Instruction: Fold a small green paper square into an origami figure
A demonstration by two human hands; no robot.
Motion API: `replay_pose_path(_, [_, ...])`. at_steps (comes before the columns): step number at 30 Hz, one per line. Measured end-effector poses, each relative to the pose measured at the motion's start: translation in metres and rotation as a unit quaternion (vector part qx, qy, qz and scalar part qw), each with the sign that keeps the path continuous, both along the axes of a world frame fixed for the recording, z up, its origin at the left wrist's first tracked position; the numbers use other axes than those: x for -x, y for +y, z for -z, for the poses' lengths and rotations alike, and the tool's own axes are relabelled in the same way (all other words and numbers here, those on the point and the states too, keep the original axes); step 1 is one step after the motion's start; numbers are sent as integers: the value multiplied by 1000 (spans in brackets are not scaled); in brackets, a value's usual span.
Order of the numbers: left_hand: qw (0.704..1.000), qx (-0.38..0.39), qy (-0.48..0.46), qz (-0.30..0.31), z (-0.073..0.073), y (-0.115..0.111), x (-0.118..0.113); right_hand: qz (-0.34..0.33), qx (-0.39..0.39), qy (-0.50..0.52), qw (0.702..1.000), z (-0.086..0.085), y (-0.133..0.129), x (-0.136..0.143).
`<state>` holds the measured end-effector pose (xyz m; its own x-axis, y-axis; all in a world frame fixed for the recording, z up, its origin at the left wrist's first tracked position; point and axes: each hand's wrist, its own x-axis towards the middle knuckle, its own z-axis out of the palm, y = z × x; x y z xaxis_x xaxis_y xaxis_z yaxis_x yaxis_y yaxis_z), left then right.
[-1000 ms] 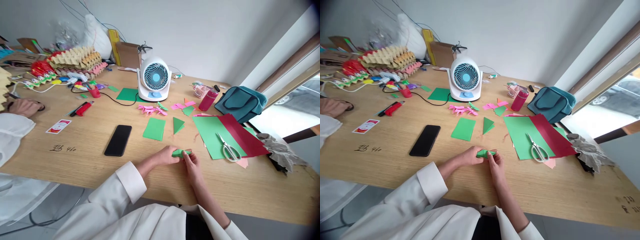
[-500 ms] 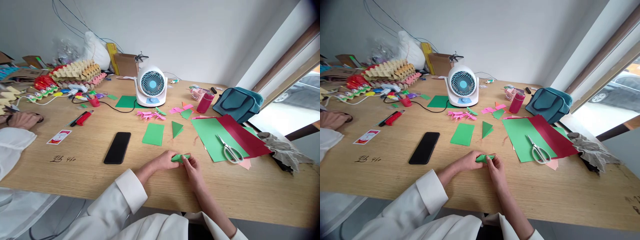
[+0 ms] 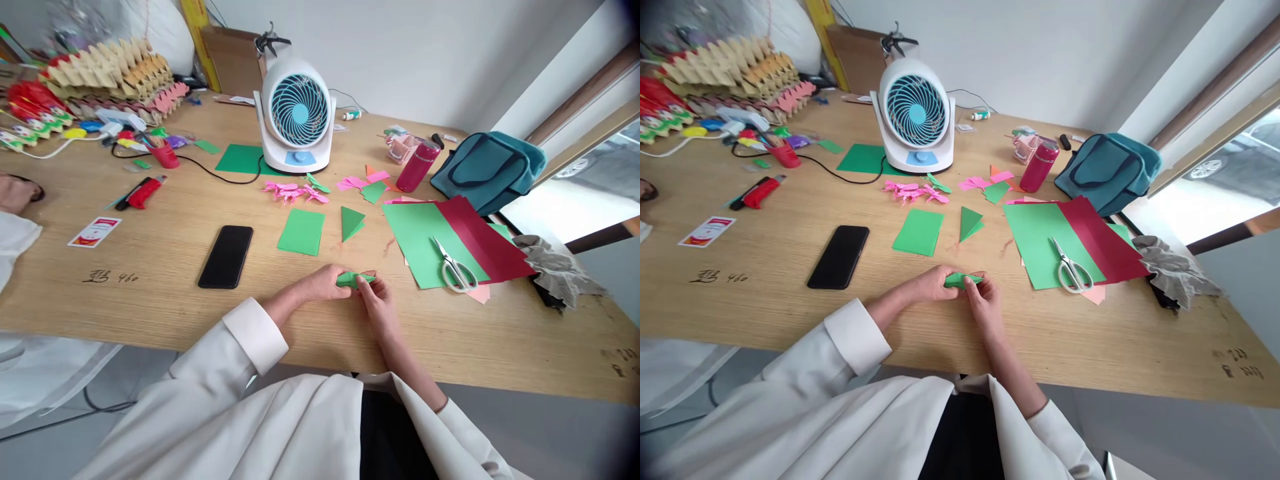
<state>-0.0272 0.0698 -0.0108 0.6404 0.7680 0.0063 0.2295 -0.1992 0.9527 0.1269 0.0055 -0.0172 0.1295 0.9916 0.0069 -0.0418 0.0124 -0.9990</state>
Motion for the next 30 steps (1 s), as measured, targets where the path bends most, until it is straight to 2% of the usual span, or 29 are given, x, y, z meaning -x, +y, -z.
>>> replay_pose_path(3, [999, -21, 18, 38, -1, 1, 2, 7, -2, 8, 1000, 1, 1, 1])
replay_pose_path(24, [997, -61, 37, 13, -3, 3, 4, 46, -9, 40, 998, 5, 6, 0])
replay_pose_path(30, [999, -29, -30, -11, 0, 7, 4, 67, 7, 45, 997, 4, 3, -7])
